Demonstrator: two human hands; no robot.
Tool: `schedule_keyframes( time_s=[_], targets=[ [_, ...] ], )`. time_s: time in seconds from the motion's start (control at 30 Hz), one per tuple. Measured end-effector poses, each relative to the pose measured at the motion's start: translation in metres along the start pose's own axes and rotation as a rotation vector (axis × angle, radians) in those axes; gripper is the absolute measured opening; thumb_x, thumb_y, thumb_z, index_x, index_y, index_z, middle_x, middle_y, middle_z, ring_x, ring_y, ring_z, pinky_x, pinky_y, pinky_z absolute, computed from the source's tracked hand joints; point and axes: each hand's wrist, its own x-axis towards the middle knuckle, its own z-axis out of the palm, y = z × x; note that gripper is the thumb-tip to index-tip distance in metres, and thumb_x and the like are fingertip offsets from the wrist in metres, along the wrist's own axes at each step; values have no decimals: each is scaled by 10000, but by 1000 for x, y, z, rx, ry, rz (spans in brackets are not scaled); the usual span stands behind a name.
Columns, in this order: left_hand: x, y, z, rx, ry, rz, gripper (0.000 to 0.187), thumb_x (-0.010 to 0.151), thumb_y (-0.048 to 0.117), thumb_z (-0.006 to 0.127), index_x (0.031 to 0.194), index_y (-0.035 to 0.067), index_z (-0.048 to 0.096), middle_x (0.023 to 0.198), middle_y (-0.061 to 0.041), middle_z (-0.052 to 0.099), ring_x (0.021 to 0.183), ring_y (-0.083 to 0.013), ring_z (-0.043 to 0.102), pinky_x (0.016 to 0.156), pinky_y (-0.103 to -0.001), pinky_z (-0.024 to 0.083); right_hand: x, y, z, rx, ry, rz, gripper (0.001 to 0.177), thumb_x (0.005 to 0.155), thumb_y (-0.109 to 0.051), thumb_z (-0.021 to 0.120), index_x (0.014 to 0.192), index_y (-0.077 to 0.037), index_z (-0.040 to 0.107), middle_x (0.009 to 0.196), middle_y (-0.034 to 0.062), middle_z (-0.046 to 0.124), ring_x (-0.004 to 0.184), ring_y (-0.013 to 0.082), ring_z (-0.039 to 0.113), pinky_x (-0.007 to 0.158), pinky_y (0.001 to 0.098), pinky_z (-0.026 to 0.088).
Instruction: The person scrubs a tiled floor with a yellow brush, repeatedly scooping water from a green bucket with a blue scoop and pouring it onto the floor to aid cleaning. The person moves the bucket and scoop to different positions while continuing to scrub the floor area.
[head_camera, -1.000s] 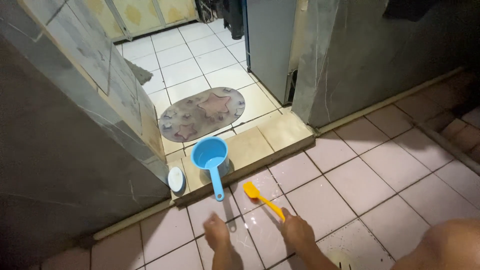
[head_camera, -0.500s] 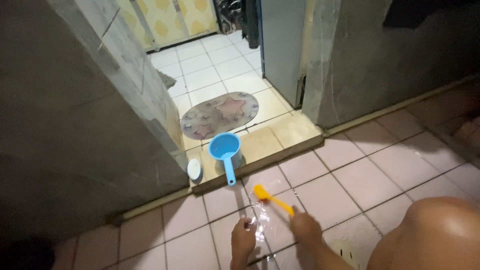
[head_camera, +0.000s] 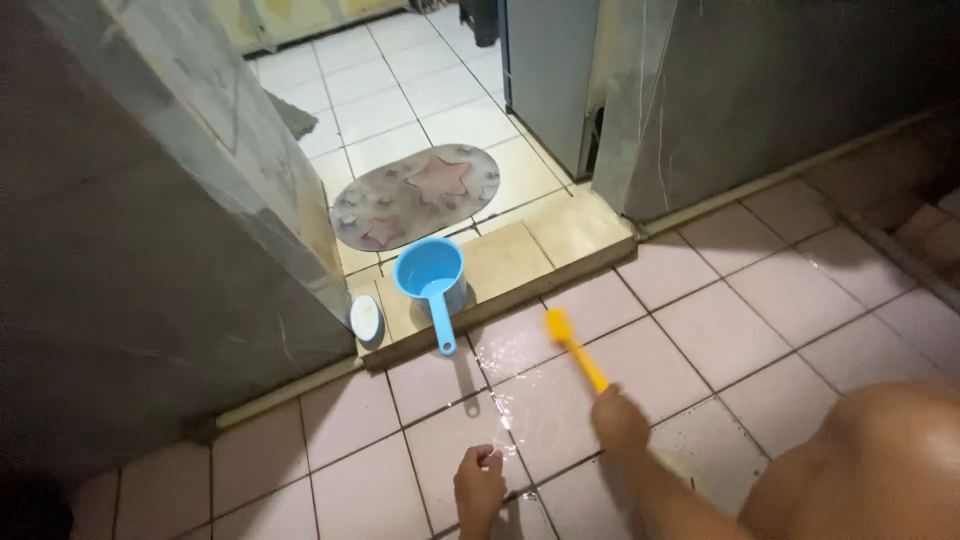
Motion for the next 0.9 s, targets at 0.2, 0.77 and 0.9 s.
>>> schedule_keyframes(
  time_s=[0.2,0.77,0.9],
  targets=[
    [20,59,5,-222,-97,-133,258,963,243,604,1170,156,733,1058,-7,724,715,-152,653,609,-278,550,31,-17,1,-153,208,-159,330,1056,-281,315,1182,-77,542,1038,130,750,963,330,750,793,475,596],
    [29,58,42,25,-171,-62,337,942,345,583,1213,211,733,1163,13,757,1085,-168,689,959,-309,527,-29,2,42,-393,-34,-386,445,1101,-425,388,1375,-76,419,864,-6,683,628,105,660,461,250,567],
    [24,58,44,0,-170,-33,322,921,359,594,1168,218,743,1120,22,750,955,-171,715,895,-299,536,-54,-19,-16,-269,-74,-93,321,1098,-233,417,1411,-161,425,890,-52,588,705,53,578,477,203,520]
  ],
)
